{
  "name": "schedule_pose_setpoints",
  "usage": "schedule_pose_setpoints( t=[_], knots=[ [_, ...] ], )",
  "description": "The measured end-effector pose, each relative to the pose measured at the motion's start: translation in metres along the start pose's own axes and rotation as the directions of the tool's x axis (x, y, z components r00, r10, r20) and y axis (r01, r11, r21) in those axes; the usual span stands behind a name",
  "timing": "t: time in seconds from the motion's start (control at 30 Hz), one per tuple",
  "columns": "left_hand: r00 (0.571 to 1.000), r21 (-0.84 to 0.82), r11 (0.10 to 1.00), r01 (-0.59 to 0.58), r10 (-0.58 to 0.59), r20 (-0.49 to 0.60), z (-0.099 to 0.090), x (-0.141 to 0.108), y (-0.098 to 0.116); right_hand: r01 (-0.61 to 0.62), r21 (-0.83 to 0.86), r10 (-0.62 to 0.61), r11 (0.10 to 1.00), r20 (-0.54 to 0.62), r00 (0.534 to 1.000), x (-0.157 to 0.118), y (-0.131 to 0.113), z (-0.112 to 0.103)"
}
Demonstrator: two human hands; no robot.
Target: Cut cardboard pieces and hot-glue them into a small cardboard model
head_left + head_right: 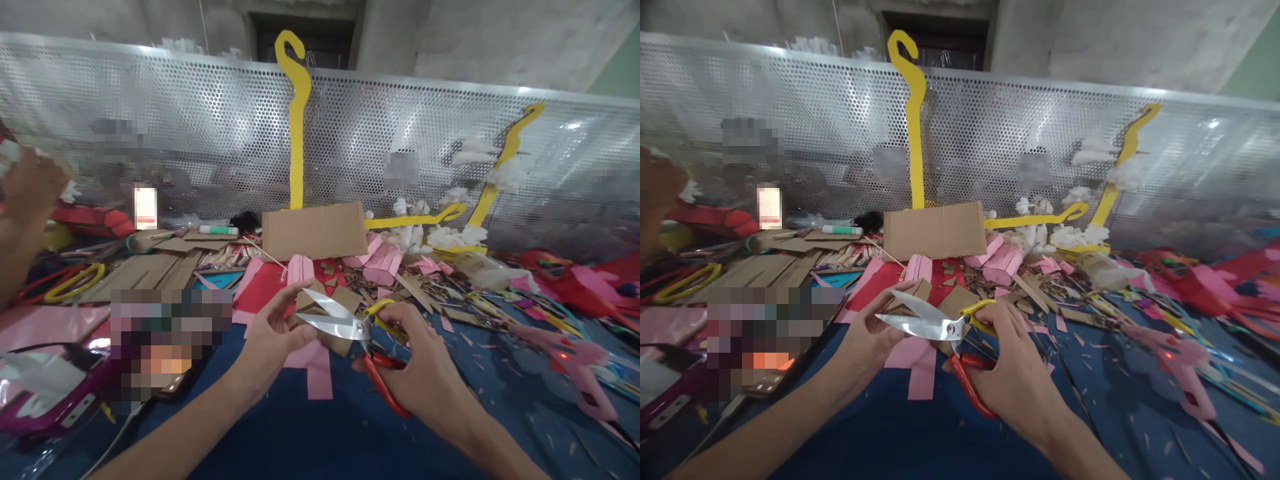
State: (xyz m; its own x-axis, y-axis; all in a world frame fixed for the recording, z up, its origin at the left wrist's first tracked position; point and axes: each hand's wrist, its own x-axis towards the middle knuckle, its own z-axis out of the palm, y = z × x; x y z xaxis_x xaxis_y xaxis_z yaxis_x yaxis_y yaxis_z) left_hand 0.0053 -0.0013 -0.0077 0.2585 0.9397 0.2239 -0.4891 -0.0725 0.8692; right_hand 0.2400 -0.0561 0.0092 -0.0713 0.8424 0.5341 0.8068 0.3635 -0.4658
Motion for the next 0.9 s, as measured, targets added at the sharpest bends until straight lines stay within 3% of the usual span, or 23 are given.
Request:
schedule_pose_setpoints(
  t=[0.4, 0.63, 0.9],
  knots=[
    [1.0, 0.02, 1.0, -0.007, 0.007, 0.015, 0.0012, -0.0007, 0.0065, -0.014, -0.031, 0.014, 0.999, -0.008, 1.0, 0.0003, -0.0022, -0.0041],
    [0.999, 0.039, 0.999, -0.024, 0.023, 0.022, -0.002, 0.0008, 0.0021, 0.057, -0.043, -0.056, 0.997, 0.019, 0.998, 0.0009, -0.0065, -0.0048],
    [1.0, 0.026, 0.999, -0.022, 0.021, 0.013, -0.0043, 0.0024, -0.0004, 0.01, -0.023, -0.009, 1.0, 0.004, 1.0, 0.0003, -0.0019, -0.004]
  ],
)
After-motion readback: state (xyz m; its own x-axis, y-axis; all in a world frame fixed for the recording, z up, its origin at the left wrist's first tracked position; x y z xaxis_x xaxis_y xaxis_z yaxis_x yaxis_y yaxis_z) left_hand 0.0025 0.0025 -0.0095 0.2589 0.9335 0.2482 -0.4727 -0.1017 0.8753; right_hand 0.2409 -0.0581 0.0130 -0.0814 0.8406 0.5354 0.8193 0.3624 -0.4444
